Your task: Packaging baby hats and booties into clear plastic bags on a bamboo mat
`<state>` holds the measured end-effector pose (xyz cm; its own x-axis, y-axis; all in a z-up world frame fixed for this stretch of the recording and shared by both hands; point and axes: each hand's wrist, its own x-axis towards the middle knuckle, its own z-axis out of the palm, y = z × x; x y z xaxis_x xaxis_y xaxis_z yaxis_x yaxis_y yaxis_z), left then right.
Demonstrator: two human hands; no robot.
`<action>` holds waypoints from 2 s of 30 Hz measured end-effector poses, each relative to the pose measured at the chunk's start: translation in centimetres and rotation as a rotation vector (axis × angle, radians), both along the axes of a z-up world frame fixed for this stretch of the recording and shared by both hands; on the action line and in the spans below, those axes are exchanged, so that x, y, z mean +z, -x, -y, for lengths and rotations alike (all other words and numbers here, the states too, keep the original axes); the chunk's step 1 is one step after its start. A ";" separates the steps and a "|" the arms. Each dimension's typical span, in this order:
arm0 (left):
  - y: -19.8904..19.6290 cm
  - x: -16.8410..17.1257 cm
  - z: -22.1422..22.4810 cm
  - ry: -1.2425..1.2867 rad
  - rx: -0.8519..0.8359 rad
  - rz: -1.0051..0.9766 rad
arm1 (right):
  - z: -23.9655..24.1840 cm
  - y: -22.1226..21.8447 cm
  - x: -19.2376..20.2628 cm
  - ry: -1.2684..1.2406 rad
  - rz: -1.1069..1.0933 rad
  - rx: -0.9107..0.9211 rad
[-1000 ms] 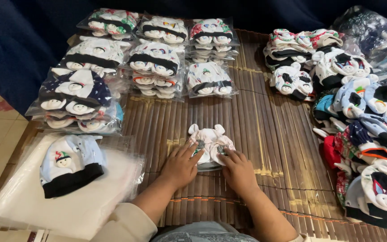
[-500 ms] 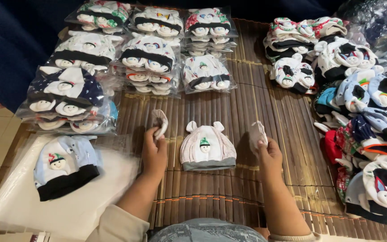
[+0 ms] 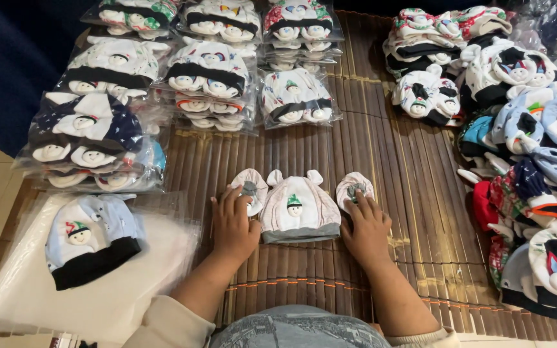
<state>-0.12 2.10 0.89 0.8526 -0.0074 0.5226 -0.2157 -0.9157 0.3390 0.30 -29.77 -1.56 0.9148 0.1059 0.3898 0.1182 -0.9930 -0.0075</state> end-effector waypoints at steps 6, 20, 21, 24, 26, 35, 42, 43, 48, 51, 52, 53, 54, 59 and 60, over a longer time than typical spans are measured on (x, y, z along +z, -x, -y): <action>-0.2 1.6 2.6 0.058 -0.329 0.010 | 0.3 -0.4 -0.4 -0.013 0.121 0.021; -0.9 -0.1 4.9 -0.066 -0.576 0.035 | -0.3 -0.3 -0.4 -0.020 0.210 0.039; -0.8 0.1 4.8 -0.068 -0.574 0.033 | -0.3 -0.3 -0.5 -0.022 0.209 0.040; -0.8 0.3 4.7 -0.107 -0.577 0.011 | -0.1 -0.5 -0.7 -0.008 0.233 0.039; -1.0 0.1 4.6 -0.071 -0.605 0.023 | 0.1 -0.5 -0.8 -0.038 0.225 0.057; -1.7 -0.9 5.3 -0.018 -0.557 0.028 | 2.2 -0.7 -0.5 -0.747 0.142 -0.099; -4.5 -0.6 6.7 -0.046 -0.502 -0.058 | 2.2 -0.8 6.1 -1.952 0.028 -0.325; -5.0 -0.4 6.7 -0.044 -0.508 -0.097 | 2.0 -0.5 7.0 -2.019 0.046 -0.312; -7.3 -0.5 7.5 0.011 -0.478 -0.219 | -0.6 0.6 6.7 -1.923 0.170 -0.134; -7.6 0.5 7.8 0.053 -0.481 -0.313 | -2.8 1.3 6.3 -1.617 0.173 -0.022; -7.5 0.8 7.7 0.054 -0.491 -0.337 | -3.5 1.7 6.5 -1.304 0.204 0.167; -7.4 1.1 7.6 0.054 -0.501 -0.362 | -4.2 2.1 6.6 -0.984 0.228 0.343; -7.4 1.0 7.4 0.056 -0.498 -0.364 | -4.7 2.3 6.4 -0.984 0.224 0.344; -8.2 -1.0 6.6 0.162 -0.568 -0.339 | -6.5 2.1 3.7 -0.270 0.303 0.623; -8.5 -1.3 6.5 0.162 -0.567 -0.338 | -6.4 2.2 3.7 -0.269 0.304 0.624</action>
<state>8.33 -4.38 -0.44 0.8566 -0.4456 0.2601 -0.5055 -0.6242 0.5957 -1.87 -23.35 2.15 0.5639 0.4357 0.7016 0.6951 -0.7091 -0.1182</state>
